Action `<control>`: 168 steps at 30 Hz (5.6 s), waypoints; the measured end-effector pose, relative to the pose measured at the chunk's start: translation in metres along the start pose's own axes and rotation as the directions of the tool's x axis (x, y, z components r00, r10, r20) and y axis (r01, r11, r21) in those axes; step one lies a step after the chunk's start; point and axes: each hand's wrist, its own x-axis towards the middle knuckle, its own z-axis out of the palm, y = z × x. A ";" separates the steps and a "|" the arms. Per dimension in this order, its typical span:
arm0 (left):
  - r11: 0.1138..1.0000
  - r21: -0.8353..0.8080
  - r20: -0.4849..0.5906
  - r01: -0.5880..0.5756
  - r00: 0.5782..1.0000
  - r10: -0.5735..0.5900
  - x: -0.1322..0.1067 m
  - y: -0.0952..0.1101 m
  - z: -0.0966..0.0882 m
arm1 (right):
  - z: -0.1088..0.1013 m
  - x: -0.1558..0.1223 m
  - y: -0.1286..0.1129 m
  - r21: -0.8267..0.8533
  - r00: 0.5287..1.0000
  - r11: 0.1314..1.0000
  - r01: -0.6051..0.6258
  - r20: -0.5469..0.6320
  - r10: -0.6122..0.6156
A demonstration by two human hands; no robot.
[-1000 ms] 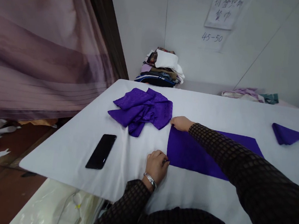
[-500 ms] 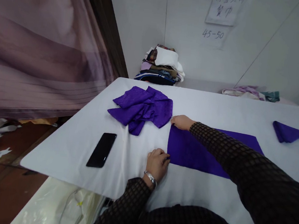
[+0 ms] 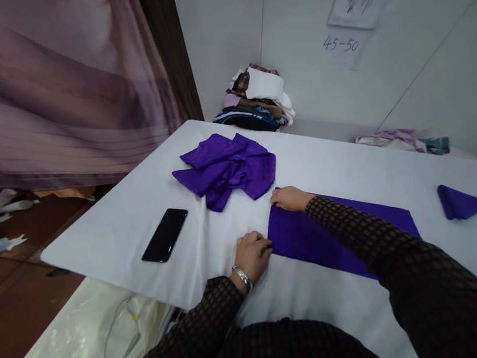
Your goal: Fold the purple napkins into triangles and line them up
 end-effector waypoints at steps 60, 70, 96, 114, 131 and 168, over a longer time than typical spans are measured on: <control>0.947 0.100 0.060 -0.304 0.952 0.299 0.027 -0.035 -0.003 | 0.054 -0.070 -0.097 0.389 0.874 0.904 -0.175 -0.362 0.325; 0.839 0.372 0.068 -0.397 0.913 0.401 0.144 0.030 0.023 | 0.062 -0.143 -0.006 0.460 0.684 0.715 -0.527 -0.270 0.678; 0.827 0.537 0.203 -0.168 0.977 0.066 0.172 0.031 0.043 | 0.137 -0.278 0.110 0.378 0.391 0.429 -0.820 -0.178 0.903; 0.932 0.296 0.202 -0.210 0.967 0.153 0.218 0.267 0.205 | 0.139 -0.276 0.109 0.352 0.401 0.452 -0.820 -0.211 0.892; 0.955 0.296 0.159 0.017 0.985 -0.066 0.227 0.214 0.180 | 0.149 -0.281 0.109 0.292 0.417 0.465 -0.836 -0.213 0.883; 0.905 0.385 0.116 -0.180 0.982 0.146 0.151 0.051 0.046 | 0.123 -0.279 0.118 0.344 0.407 0.393 -0.853 -0.032 0.913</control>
